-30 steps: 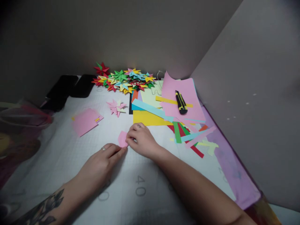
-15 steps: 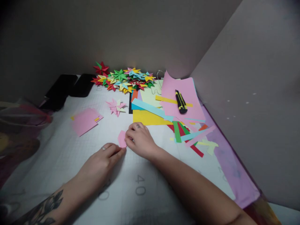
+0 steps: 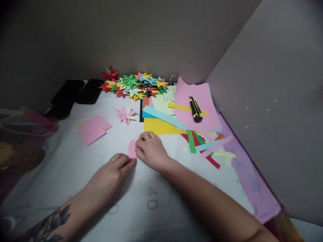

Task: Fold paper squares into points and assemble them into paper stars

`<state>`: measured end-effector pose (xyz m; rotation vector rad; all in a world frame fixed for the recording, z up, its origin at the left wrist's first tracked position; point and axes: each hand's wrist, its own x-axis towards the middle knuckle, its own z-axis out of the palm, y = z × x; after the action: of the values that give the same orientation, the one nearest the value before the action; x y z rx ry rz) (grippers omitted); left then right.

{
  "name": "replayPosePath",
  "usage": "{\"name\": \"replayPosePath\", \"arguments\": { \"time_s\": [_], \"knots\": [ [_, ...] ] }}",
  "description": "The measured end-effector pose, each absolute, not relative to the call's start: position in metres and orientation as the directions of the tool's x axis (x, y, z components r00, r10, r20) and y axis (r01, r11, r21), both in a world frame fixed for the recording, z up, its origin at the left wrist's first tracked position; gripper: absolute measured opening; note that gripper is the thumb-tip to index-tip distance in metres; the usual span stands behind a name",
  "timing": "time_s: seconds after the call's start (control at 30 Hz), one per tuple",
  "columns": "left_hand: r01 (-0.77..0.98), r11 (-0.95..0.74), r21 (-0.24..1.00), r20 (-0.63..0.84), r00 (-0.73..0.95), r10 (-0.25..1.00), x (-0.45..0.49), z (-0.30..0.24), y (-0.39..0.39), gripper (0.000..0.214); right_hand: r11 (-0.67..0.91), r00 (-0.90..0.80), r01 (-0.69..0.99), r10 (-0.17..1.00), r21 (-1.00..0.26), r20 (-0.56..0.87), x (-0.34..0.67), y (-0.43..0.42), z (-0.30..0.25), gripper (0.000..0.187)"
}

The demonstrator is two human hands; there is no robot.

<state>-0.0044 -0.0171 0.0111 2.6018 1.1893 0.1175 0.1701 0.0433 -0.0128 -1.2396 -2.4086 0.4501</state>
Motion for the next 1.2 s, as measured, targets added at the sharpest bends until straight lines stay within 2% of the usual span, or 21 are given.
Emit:
{"name": "replayPosePath", "arguments": {
  "time_s": [0.2,0.37,0.57,0.7,0.77,0.83,0.9,0.97,1.07,1.2],
  "knots": [
    [0.737,-0.64,0.22,-0.044,0.662,0.748,-0.001,0.011,-0.019,0.034,0.56,-0.532,0.713,0.824,-0.422,0.194,0.169,0.042,-0.013,0.011],
    [0.753,-0.648,0.116,-0.083,0.657,0.749,0.006,0.015,-0.026,0.036,0.537,-0.519,0.761,0.841,-0.364,0.154,0.169,0.04,-0.012,0.007],
    [0.786,-0.616,-0.05,-0.081,0.612,0.787,0.012,0.015,-0.039,0.037,0.367,-0.343,0.864,0.93,-0.344,0.131,0.176,0.043,-0.011,0.005],
    [0.785,-0.618,-0.051,-0.067,0.614,0.786,0.013,0.017,-0.041,0.032,0.341,-0.272,0.87,0.935,-0.357,0.229,0.184,0.047,-0.013,0.01],
    [0.785,-0.618,-0.04,-0.087,0.613,0.785,0.013,0.019,-0.04,0.03,0.423,-0.28,0.816,0.886,-0.395,0.37,0.187,0.045,-0.011,0.015],
    [0.782,-0.623,-0.027,-0.118,0.616,0.779,0.014,0.021,-0.038,0.03,0.611,-0.377,0.682,0.765,-0.401,0.523,0.188,0.037,-0.01,0.023],
    [0.784,-0.62,-0.018,-0.138,0.613,0.778,0.014,0.022,-0.037,0.031,0.812,-0.59,0.491,0.576,-0.316,0.565,0.189,0.025,-0.009,0.025],
    [0.788,-0.615,-0.019,-0.145,0.607,0.782,0.013,0.021,-0.037,0.034,0.851,-0.674,0.47,0.517,-0.233,0.528,0.189,0.015,-0.011,0.024],
    [0.789,-0.614,-0.038,-0.138,0.604,0.785,0.013,0.02,-0.039,0.038,0.794,-0.687,0.582,0.595,-0.173,0.418,0.195,0.011,-0.016,0.028],
    [0.783,-0.619,-0.059,-0.117,0.61,0.784,0.011,0.02,-0.039,0.038,0.614,-0.537,0.779,0.759,-0.13,0.367,0.207,0.024,-0.018,0.035]
  ]
}}
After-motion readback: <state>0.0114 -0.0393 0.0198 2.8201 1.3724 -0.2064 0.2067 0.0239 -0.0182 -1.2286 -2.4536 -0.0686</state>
